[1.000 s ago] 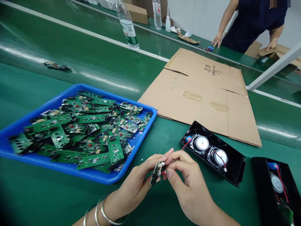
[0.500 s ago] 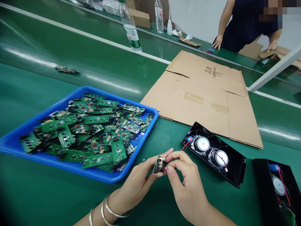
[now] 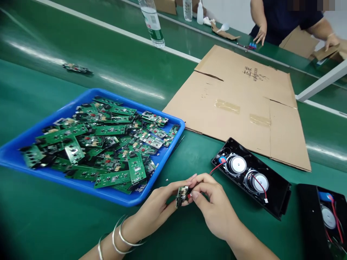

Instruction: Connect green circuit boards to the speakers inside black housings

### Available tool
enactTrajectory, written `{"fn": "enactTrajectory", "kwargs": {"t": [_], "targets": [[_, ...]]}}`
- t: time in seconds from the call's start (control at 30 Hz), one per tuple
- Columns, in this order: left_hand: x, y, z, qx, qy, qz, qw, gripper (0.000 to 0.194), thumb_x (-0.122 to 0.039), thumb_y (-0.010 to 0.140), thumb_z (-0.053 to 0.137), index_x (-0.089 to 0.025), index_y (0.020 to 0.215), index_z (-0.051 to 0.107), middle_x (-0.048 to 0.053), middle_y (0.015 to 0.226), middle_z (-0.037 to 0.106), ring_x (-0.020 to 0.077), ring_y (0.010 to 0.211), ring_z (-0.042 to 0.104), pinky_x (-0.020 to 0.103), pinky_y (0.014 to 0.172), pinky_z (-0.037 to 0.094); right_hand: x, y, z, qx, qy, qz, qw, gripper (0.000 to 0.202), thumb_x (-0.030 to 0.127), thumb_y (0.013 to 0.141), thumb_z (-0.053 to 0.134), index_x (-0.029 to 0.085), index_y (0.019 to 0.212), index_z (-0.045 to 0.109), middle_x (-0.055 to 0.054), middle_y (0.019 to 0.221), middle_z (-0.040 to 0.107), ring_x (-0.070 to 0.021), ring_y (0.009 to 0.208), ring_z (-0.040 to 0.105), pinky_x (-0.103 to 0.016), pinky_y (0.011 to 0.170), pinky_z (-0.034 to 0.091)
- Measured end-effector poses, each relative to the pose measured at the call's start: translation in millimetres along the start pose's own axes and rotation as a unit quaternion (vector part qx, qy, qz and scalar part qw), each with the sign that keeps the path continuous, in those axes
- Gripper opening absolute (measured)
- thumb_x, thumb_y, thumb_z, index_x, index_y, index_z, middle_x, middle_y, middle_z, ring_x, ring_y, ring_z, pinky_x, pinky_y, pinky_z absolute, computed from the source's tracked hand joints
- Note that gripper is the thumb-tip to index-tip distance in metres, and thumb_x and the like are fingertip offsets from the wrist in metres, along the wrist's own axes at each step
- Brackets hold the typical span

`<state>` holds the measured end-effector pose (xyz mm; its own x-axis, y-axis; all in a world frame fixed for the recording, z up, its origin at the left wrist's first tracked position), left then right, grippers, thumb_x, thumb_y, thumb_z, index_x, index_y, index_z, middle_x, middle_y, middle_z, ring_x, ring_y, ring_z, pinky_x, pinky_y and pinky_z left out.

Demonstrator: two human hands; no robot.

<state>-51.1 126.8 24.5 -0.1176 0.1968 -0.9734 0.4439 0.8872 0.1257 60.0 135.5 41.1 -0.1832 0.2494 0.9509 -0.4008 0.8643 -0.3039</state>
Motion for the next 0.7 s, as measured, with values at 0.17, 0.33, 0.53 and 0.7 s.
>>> {"fn": "enactTrajectory", "kwargs": {"t": [0.17,0.33,0.53,0.7], "targets": [[-4.8,2.6,-1.5,-0.012,-0.006,0.000,1.000,0.029,-0.017,0.085,0.055,-0.019,0.114,0.055,0.009,0.117,0.065,0.0206,0.112,0.057,0.032,0.092,0.049,-0.5,1.4,-0.2,0.022,0.049,0.024,0.998,0.033,0.044,0.085,0.054,0.018,0.066,0.062,-0.005,0.090,0.048,-0.0173,0.096,0.051,-0.029,0.084,0.046],[-3.9,3.1,-1.5,-0.024,-0.076,-0.031,0.996,0.027,-0.016,0.082,0.060,-0.019,0.108,0.056,0.007,0.109,0.069,0.0165,0.093,0.067,0.024,0.081,0.054,3.3,-1.1,-1.5,-0.002,0.003,0.000,1.000,0.029,0.037,0.087,0.051,0.019,0.067,0.061,-0.005,0.091,0.052,-0.0184,0.099,0.052,-0.031,0.087,0.046],[-2.0,3.9,2.6,-0.045,-0.136,-0.080,0.986,0.024,-0.014,0.079,0.061,-0.020,0.101,0.056,0.003,0.096,0.071,0.0174,0.089,0.068,0.027,0.080,0.055,20.5,-15.5,-3.2,-0.057,-0.230,-0.047,0.970,0.027,0.028,0.093,0.038,0.020,0.078,0.059,-0.007,0.098,0.057,-0.0176,0.093,0.056,-0.029,0.080,0.048],[2.3,1.3,6.2,-0.053,-0.138,-0.119,0.982,0.023,-0.019,0.079,0.057,-0.018,0.102,0.053,0.010,0.112,0.067,0.0209,0.101,0.064,0.034,0.086,0.053,45.1,-34.8,-37.6,-0.172,-0.507,-0.173,0.827,0.022,0.039,0.087,0.049,0.025,0.099,0.061,-0.010,0.117,0.051,-0.0275,0.103,0.050,-0.041,0.083,0.044]]}}
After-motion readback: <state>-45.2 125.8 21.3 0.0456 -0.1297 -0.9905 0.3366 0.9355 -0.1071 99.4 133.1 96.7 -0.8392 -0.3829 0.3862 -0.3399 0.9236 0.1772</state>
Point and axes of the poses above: each hand's wrist, its own y-axis towards the middle knuckle, its own z-axis out of the palm, x = y × z, the point moved 7 cm from there along y, towards the middle knuckle
